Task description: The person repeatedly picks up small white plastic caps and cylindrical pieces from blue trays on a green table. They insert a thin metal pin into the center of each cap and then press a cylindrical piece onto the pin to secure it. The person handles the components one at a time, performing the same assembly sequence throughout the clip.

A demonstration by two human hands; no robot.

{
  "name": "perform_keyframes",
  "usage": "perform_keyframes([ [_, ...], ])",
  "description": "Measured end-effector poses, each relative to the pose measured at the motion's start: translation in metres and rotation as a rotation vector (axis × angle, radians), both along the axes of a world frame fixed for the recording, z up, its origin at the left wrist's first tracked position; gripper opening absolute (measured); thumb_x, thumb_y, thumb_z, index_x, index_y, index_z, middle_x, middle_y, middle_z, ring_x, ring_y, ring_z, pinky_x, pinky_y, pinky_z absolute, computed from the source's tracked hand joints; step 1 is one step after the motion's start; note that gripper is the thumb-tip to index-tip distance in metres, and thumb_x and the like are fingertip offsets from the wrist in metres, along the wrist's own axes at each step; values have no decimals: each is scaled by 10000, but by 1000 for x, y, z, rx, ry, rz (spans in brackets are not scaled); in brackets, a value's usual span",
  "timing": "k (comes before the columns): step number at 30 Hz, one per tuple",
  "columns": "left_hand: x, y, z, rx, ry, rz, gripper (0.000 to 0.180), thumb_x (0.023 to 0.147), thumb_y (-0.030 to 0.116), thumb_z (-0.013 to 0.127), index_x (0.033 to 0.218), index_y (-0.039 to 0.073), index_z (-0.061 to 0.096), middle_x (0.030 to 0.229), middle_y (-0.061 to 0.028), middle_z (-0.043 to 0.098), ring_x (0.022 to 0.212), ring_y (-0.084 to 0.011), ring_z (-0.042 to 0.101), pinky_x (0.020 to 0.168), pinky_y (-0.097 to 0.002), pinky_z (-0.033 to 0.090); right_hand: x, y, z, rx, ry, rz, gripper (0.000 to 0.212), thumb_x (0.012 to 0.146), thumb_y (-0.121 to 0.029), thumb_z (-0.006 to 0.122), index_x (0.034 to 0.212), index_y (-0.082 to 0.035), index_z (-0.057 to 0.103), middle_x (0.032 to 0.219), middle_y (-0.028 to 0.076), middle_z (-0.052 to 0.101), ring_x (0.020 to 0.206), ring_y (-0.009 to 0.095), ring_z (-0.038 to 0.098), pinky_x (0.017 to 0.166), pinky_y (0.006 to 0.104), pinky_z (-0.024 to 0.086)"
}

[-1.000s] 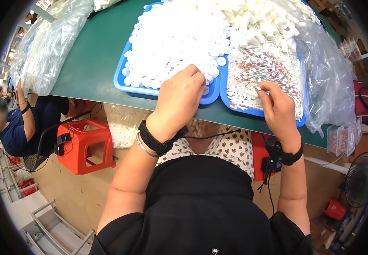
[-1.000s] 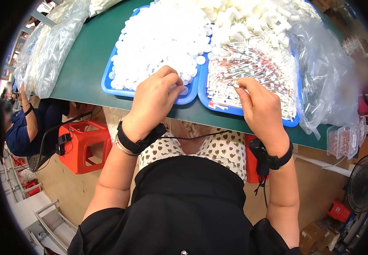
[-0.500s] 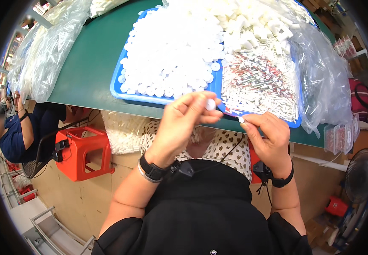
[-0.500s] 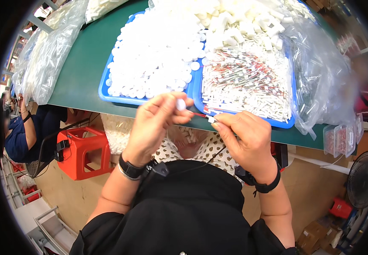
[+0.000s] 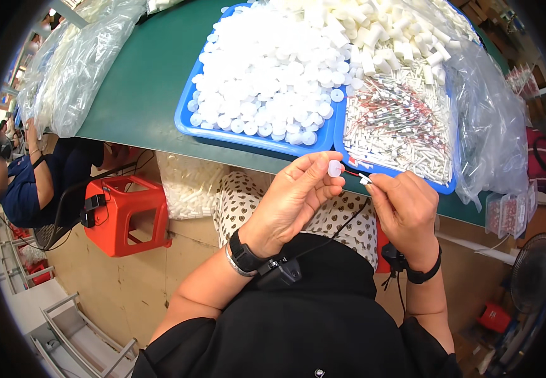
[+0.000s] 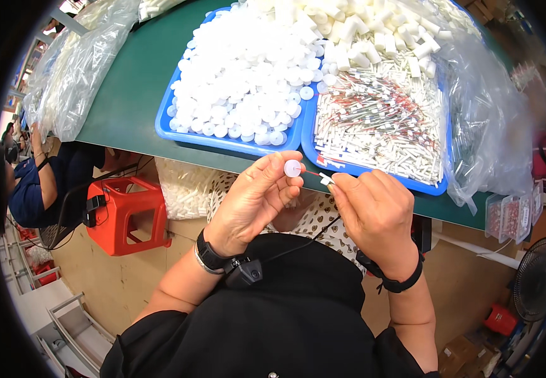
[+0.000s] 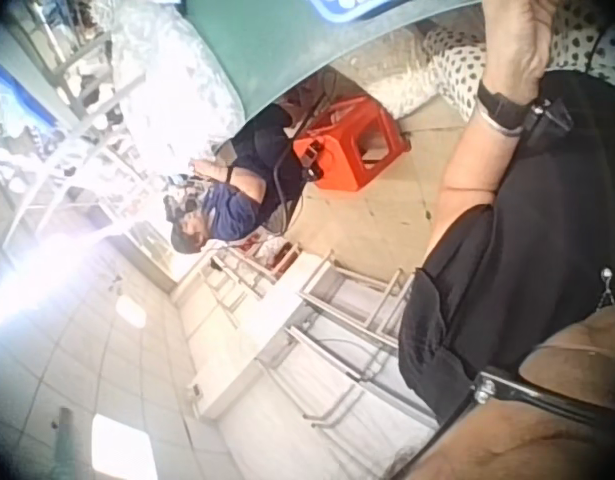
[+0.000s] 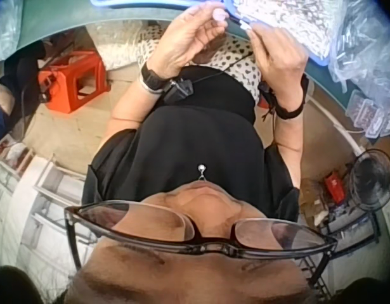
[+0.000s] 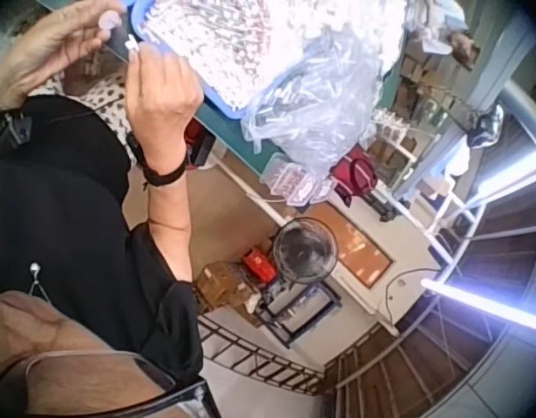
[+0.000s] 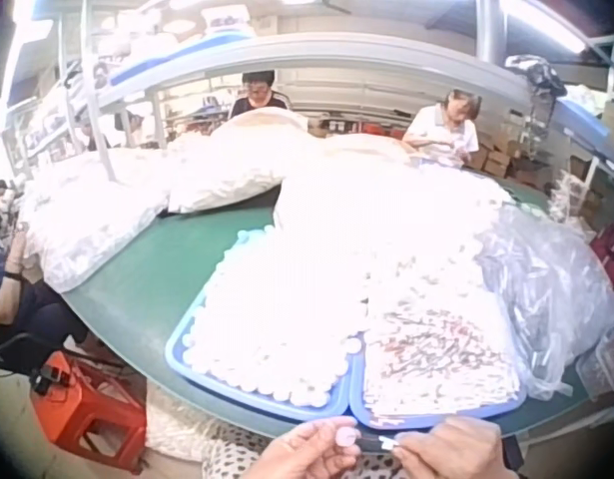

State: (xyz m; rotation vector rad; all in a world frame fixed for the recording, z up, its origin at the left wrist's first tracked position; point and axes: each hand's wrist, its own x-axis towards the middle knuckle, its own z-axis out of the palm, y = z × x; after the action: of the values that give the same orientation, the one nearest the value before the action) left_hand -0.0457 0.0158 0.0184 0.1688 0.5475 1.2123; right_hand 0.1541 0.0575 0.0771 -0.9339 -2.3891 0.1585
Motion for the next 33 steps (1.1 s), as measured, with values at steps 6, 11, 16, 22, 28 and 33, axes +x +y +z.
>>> perform_keyframes([
  [6, 7, -1, 7, 75, 291, 46, 299, 984, 172, 615, 1213, -19, 597, 1047, -77, 668, 915, -120, 652, 836, -250, 546, -1, -2, 5, 89, -92, 24, 172, 766, -49, 760, 915, -40, 673, 635, 46, 485, 558, 216, 493, 520, 347, 387],
  [11, 10, -2, 6, 65, 245, -32, 278, 981, 162, 620, 1193, -18, 616, 1001, -66, 673, 893, -116, 645, 841, -249, 534, -7, -3, 4, 50, -63, 62, 126, 800, -57, 739, 905, -40, 671, 635, 51, 509, 552, 216, 499, 524, 344, 387],
  [16, 16, -6, -11, 41, 16, -43, 317, 979, 191, 626, 1214, -21, 608, 959, -67, 668, 868, -125, 642, 816, -258, 532, -12, -8, -17, -482, 257, -24, 42, 900, -43, 665, 904, -2, 655, 634, 68, 576, 529, 183, 542, 514, 295, 421],
  [22, 25, -7, -15, 89, -14, -13, 342, 983, 179, 618, 1251, -32, 590, 929, -70, 653, 828, -158, 643, 790, -284, 539, -25, -17, -23, -798, 472, -96, 126, 981, -53, 574, 925, 38, 641, 663, 29, 613, 592, 59, 553, 545, 220, 447],
  [28, 19, -4, -8, 67, 113, 2, 348, 999, 203, 595, 1260, -26, 578, 947, -83, 661, 847, -158, 650, 791, -282, 537, -21, -10, -24, -916, 455, -73, 160, 987, -101, 584, 960, 42, 649, 697, 36, 637, 628, 70, 573, 567, 237, 466],
  [33, 14, -5, 1, 38, 252, 104, 345, 1019, 230, 559, 1264, -13, 568, 1041, -113, 666, 884, -153, 659, 807, -279, 540, -13, 24, -14, -627, 201, -219, 132, 948, -138, 635, 947, -17, 686, 756, 115, 658, 623, 181, 615, 586, 295, 474],
])
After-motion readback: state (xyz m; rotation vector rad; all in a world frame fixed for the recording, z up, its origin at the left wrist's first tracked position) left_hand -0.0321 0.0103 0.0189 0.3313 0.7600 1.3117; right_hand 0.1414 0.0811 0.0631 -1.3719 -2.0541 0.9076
